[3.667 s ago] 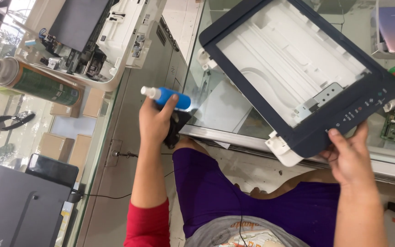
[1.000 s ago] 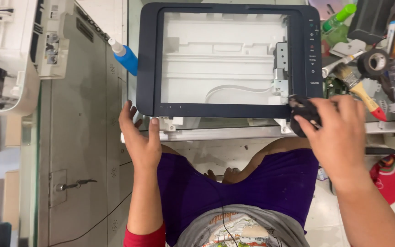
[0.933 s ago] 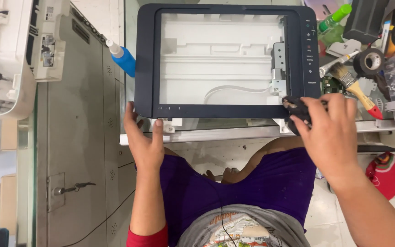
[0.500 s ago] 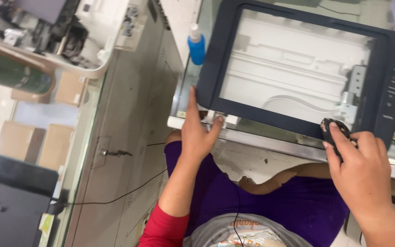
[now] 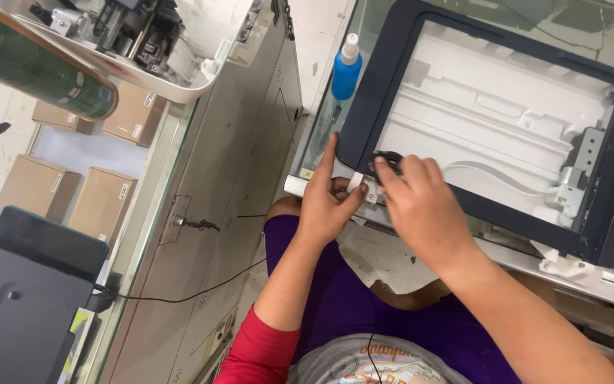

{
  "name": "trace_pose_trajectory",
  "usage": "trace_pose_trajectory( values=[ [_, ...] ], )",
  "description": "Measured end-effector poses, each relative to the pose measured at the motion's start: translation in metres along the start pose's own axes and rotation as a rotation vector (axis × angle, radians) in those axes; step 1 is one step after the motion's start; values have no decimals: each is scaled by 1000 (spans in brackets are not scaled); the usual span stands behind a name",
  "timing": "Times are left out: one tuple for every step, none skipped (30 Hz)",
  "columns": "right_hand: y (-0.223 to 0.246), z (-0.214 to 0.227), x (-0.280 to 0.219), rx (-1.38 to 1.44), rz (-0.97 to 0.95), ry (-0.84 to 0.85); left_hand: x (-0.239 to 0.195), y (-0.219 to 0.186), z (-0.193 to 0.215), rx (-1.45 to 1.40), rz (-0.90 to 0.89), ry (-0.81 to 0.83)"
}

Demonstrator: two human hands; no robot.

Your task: The person cleans a printer scanner glass and its black plastic frame using a dark cloth and a blue spray bottle. They wipe the glass surface and frame repeatedly, repositioning the scanner lid to access different areas.

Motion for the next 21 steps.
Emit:
trace_pose_trajectory(
  values=[
    [6, -3, 9, 19, 60, 11, 0, 1, 0, -22, 6, 22],
    [2, -3, 12, 17, 64, 10, 3, 3, 1, -23, 4, 19],
    [0, -4, 14, 35, 109, 43, 4, 5, 1, -35, -7, 18],
    [-2, -6, 16, 53, 154, 75, 5, 8, 1, -47, -17, 16],
    [-5, 5, 16, 54, 161, 75, 6, 9, 1, -46, -18, 9],
    [-8, 11, 16, 43, 179, 158, 8, 11, 2, -58, -19, -5],
    [-10, 17, 12, 36, 187, 248, 5, 14, 0, -71, -10, -11],
    [-16, 24, 5, 41, 185, 255, 4, 12, 1, -72, -2, -9],
    [-24, 29, -1, 13, 153, 323, 5, 9, 2, -75, -10, -4],
    [-32, 35, -7, -14, 120, 392, 7, 6, 3, -78, -18, 1],
    [-36, 41, -15, -20, 124, 394, 7, 7, 1, -83, -21, -3],
    [-43, 44, -22, 17, 59, 451, 7, 10, 0, -81, -14, -4],
    [-49, 47, -31, 58, -4, 511, 5, 12, 0, -78, -2, -9],
    [-49, 38, -31, 56, 3, 516, 4, 14, 0, -83, 1, -16],
    [-48, 31, -30, 60, 22, 449, 5, 15, 0, -88, -1, -12],
    [-48, 25, -31, 64, 42, 383, 6, 15, -1, -92, -3, -8],
    [-40, 16, -20, 66, 38, 379, 6, 15, 0, -89, -4, -4],
    [-31, 12, -9, 78, 68, 308, 6, 15, 0, -94, 5, -1],
    [-23, 7, 3, 90, 100, 239, 6, 14, 0, -100, 15, -1],
    [-18, 7, 10, 91, 100, 237, 5, 15, -1, -97, 14, -1],
    [-13, 6, 18, 93, 107, 230, 6, 16, 0, -103, 15, -3]
  ],
)
Point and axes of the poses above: each hand's wrist, its own x-axis towards the middle knuckle, its own z-axis out of the back of the hand, y = z × x, the point moved 5 cm from there along x, towards the middle knuckle, and after that the axes turned 15 degrees about x, right-handed, at the moved point
